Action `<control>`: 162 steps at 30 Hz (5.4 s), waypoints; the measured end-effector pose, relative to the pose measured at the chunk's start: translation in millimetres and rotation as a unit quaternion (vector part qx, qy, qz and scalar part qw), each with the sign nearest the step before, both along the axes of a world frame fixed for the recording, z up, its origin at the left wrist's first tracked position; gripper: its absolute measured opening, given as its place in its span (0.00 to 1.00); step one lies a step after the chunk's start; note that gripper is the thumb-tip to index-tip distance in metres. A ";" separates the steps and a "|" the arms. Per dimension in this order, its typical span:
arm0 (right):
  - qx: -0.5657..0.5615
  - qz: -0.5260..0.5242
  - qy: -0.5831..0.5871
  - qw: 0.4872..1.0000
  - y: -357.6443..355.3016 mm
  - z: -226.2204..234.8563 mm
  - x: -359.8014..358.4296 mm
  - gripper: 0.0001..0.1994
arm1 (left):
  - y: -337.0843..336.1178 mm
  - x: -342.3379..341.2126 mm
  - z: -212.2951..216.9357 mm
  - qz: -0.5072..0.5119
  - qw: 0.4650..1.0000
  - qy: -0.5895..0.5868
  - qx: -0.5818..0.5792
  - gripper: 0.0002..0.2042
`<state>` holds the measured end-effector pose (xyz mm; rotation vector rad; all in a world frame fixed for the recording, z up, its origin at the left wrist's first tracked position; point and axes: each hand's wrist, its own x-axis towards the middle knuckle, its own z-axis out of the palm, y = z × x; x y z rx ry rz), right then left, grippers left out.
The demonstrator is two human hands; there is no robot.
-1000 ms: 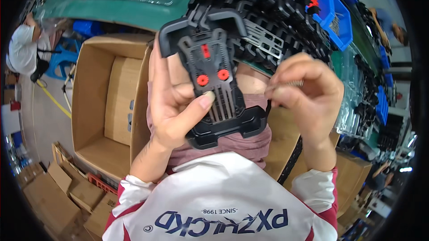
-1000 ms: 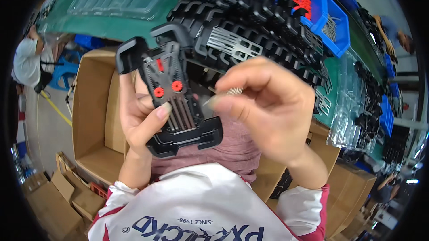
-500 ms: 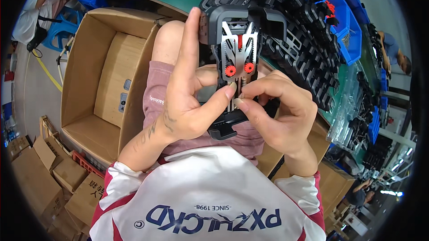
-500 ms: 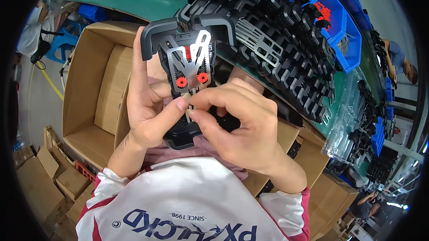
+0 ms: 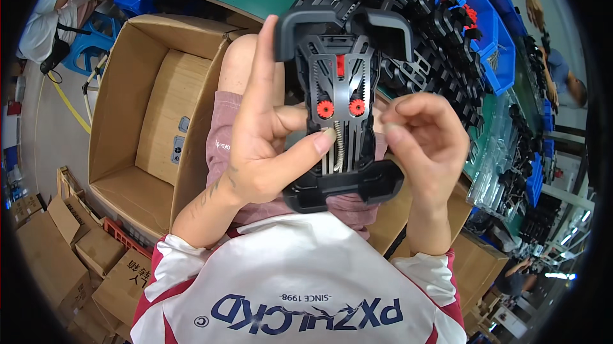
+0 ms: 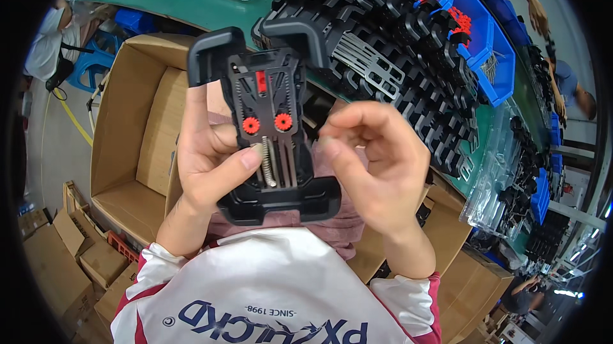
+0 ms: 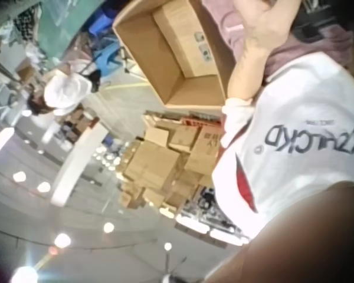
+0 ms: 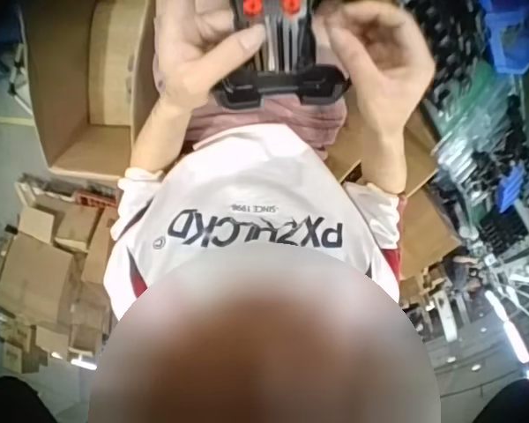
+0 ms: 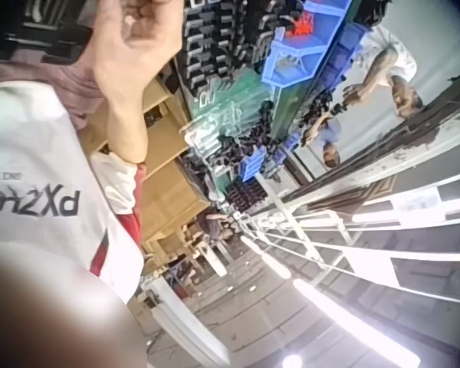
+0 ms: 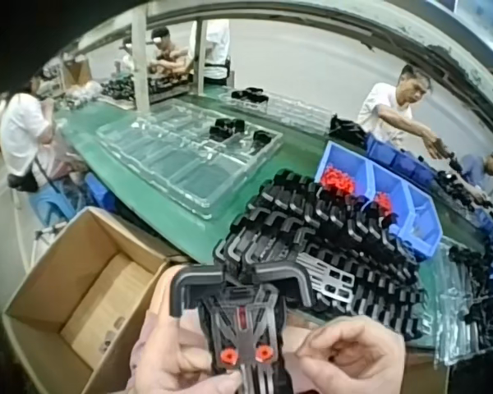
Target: Assembling adjustable phone mounts by attaching components and checking mechanisms.
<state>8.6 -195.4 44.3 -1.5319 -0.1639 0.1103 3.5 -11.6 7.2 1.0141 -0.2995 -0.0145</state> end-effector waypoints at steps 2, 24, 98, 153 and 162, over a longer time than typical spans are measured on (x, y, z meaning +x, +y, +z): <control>0.057 -0.024 0.059 0.996 -2.8 -3.9 -0.1 0.23 | 0.6 -1.7 2.3 -0.014 0.999 0.033 -0.032 0.47; 0.101 -0.083 -0.095 0.987 -0.4 1.1 -12.7 0.28 | -5.5 1.1 1.8 -0.038 0.997 0.041 0.056 0.46; -0.337 -0.513 0.524 0.591 -401.0 -414.1 -333.2 0.19 | -101.6 -26.9 -26.7 -0.125 0.957 0.106 0.239 0.37; -0.540 -0.369 0.441 0.615 -360.4 -455.9 -291.7 0.12 | -155.6 -55.8 -28.7 -0.095 0.966 0.182 0.158 0.26; -0.024 -0.650 0.279 0.707 -320.0 -374.7 -333.5 0.13 | -145.2 -44.0 -29.5 -0.153 0.975 0.161 0.023 0.19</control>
